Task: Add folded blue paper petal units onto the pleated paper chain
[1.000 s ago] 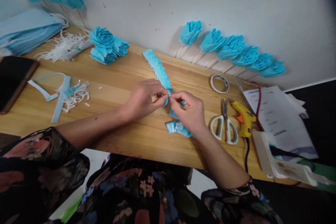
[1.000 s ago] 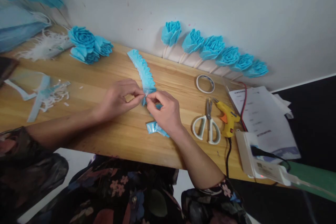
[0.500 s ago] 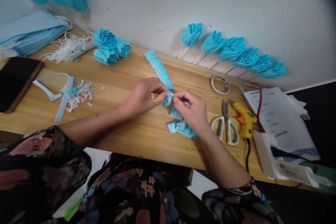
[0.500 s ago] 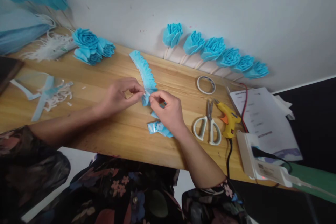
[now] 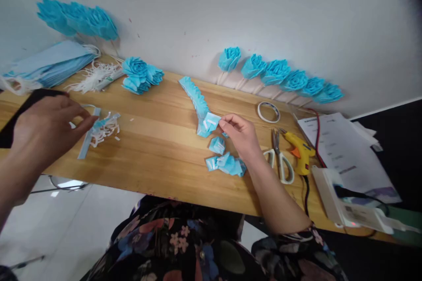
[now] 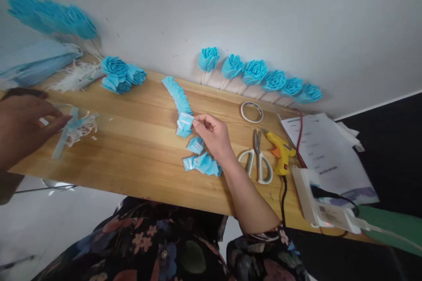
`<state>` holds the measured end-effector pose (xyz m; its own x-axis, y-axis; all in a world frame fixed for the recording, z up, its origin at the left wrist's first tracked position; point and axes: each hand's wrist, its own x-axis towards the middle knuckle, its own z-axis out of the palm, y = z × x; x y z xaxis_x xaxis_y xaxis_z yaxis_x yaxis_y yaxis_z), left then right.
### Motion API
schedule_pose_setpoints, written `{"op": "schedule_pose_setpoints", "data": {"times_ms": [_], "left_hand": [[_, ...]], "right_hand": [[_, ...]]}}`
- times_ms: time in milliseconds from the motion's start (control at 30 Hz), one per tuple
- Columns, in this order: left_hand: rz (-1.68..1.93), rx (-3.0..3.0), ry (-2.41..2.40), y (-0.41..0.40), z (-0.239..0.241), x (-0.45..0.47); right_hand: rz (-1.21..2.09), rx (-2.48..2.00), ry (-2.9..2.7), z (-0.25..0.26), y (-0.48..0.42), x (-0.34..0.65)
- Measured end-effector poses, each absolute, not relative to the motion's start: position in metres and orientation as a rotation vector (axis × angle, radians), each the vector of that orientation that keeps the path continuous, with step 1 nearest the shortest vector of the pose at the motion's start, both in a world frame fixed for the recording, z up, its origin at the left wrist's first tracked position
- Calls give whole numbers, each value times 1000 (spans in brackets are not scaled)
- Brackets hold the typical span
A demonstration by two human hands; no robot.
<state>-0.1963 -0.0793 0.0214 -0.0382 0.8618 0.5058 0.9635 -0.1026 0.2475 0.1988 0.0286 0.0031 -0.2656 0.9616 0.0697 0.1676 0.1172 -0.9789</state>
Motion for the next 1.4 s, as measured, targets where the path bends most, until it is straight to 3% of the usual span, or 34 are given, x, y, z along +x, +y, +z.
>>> {"op": "schedule_pose_setpoints", "data": {"times_ms": [167,433,567,733,1400], "left_hand": [[-872,-2169,-1987,-53,31,-147],[-1534,-3235,-2165,6,31,-16],[-1996,-3107,-2322,17,19,0],[-2248,-2941,-2361,18,10,1],[-2014,-2965,-2264,15,1,-6]], "right_hand": [[1265,-1114,-1607,0,27,197],[1285,-1080,-1632,0,26,198],[1256,-1082,-1623,2,28,200],[1297,-1065,-1598,3,29,201],[1266,-1157,-1731,6,22,194]]}}
